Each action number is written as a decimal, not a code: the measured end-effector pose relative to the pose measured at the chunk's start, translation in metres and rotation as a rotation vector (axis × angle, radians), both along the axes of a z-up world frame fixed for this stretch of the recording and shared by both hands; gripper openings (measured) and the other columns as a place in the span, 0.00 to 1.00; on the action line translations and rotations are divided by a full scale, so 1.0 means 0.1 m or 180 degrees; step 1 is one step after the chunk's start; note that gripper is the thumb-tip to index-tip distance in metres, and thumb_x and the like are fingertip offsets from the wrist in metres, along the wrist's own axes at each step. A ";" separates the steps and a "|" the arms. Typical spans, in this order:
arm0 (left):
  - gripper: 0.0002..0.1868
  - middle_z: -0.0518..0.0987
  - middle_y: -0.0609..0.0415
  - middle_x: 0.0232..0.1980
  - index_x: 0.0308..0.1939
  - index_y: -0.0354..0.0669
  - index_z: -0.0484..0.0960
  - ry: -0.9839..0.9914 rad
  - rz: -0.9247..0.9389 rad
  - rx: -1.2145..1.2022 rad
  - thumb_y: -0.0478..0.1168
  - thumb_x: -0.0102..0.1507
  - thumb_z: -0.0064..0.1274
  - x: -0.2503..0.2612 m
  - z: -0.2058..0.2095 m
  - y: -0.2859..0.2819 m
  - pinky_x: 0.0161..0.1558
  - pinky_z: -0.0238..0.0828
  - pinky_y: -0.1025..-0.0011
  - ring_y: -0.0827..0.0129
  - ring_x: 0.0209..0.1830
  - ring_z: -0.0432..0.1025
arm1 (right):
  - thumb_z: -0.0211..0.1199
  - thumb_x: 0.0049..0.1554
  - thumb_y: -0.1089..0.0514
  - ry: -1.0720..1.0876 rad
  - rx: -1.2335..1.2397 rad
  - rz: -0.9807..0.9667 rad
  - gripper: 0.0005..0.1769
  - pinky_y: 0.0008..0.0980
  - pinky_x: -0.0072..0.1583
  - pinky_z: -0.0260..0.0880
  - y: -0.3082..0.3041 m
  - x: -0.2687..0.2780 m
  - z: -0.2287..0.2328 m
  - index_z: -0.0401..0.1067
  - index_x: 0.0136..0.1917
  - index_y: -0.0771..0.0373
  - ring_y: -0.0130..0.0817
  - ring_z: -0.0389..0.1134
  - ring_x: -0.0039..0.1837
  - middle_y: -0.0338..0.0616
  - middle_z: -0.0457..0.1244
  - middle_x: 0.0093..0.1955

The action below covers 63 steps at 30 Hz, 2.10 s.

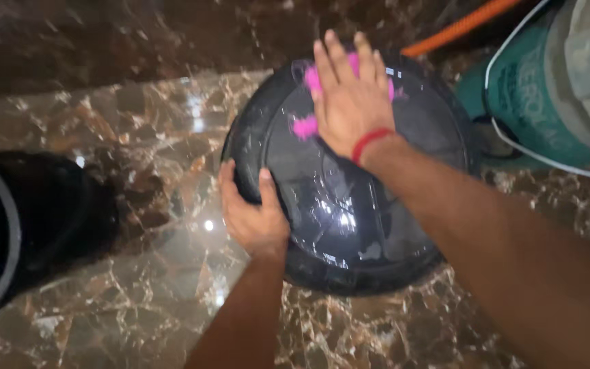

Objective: The person washes a black plastic bucket using a pink scrubber under running water. They scrub the interior, exterior, and handle of the bucket, then rinse it thoroughly.

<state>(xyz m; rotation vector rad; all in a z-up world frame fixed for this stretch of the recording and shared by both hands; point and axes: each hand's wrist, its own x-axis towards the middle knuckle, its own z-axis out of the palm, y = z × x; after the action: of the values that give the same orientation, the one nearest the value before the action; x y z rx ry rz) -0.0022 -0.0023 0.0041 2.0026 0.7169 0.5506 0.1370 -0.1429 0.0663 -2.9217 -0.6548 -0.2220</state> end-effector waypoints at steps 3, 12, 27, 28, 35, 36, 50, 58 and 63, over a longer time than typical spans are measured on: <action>0.31 0.72 0.36 0.72 0.68 0.34 0.73 0.0026 0.0013 -0.0015 0.47 0.65 0.59 -0.04 0.04 0.01 0.74 0.58 0.55 0.44 0.73 0.66 | 0.51 0.63 0.52 0.0130 -0.0166 0.0202 0.35 0.59 0.77 0.44 -0.13 -0.50 0.04 0.54 0.80 0.66 0.61 0.45 0.81 0.52 0.47 0.84; 0.32 0.72 0.37 0.71 0.67 0.34 0.72 0.0008 -0.0001 -0.0033 0.46 0.63 0.59 0.04 0.05 0.00 0.72 0.59 0.57 0.45 0.73 0.66 | 0.50 0.61 0.50 0.0227 -0.0114 -0.0113 0.35 0.65 0.75 0.40 -0.24 -0.92 0.08 0.56 0.79 0.63 0.62 0.45 0.80 0.51 0.47 0.82; 0.32 0.74 0.40 0.71 0.69 0.37 0.72 0.0168 0.0014 0.0025 0.48 0.64 0.59 0.01 0.05 0.00 0.70 0.60 0.57 0.45 0.71 0.67 | 0.47 0.60 0.44 0.0410 -0.0339 -0.0561 0.35 0.69 0.75 0.36 -0.48 -1.52 0.13 0.55 0.79 0.52 0.59 0.43 0.80 0.48 0.46 0.82; 0.32 0.74 0.39 0.70 0.69 0.37 0.72 0.0147 0.0016 0.0039 0.48 0.64 0.59 0.02 0.05 0.00 0.70 0.61 0.57 0.45 0.71 0.68 | 0.47 0.61 0.46 0.0234 -0.0297 -0.0618 0.36 0.71 0.74 0.36 -0.54 -1.29 0.07 0.54 0.80 0.55 0.61 0.42 0.80 0.51 0.45 0.83; 0.30 0.76 0.38 0.68 0.69 0.36 0.72 0.0082 -0.0090 0.0035 0.48 0.66 0.58 -0.04 -0.03 0.02 0.70 0.62 0.57 0.46 0.69 0.70 | 0.47 0.65 0.47 0.0334 -0.0082 -0.0693 0.36 0.63 0.77 0.43 -0.76 -0.27 0.01 0.51 0.83 0.61 0.60 0.42 0.83 0.49 0.43 0.85; 0.31 0.76 0.37 0.68 0.69 0.36 0.72 0.0057 -0.0102 0.0034 0.47 0.66 0.58 -0.02 -0.03 0.03 0.69 0.62 0.57 0.45 0.69 0.69 | 0.46 0.66 0.48 0.0229 -0.0046 -0.0609 0.36 0.63 0.77 0.43 -0.79 -0.40 0.04 0.52 0.83 0.63 0.60 0.42 0.83 0.50 0.43 0.86; 0.30 0.77 0.37 0.66 0.70 0.39 0.72 0.0247 -0.0156 -0.0007 0.49 0.67 0.57 -0.01 -0.08 0.04 0.68 0.62 0.56 0.47 0.66 0.71 | 0.48 0.65 0.47 0.0170 -0.0050 -0.0735 0.37 0.57 0.78 0.40 -0.99 -0.15 0.00 0.50 0.82 0.66 0.61 0.41 0.83 0.53 0.45 0.84; 0.30 0.76 0.37 0.65 0.69 0.37 0.71 0.0123 -0.0206 -0.0136 0.49 0.67 0.56 -0.03 -0.19 0.06 0.67 0.64 0.58 0.48 0.64 0.72 | 0.50 0.59 0.47 0.0679 -0.0214 -0.0544 0.42 0.59 0.75 0.36 -0.72 -1.88 0.24 0.49 0.78 0.75 0.65 0.40 0.80 0.63 0.42 0.81; 0.22 0.78 0.41 0.65 0.67 0.39 0.74 -0.0073 -0.0177 -0.0305 0.47 0.73 0.46 -0.01 -0.27 0.12 0.66 0.66 0.61 0.53 0.63 0.73 | 0.58 0.63 0.53 0.0462 0.0655 0.0309 0.36 0.54 0.84 0.41 0.26 -1.77 0.06 0.54 0.79 0.66 0.50 0.44 0.87 0.49 0.48 0.85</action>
<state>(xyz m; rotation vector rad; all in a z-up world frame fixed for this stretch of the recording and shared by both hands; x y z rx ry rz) -0.0032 0.0100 -0.0229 1.9185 0.6594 0.4967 -0.0400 -0.1170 0.0721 -2.6721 -0.7034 -0.0615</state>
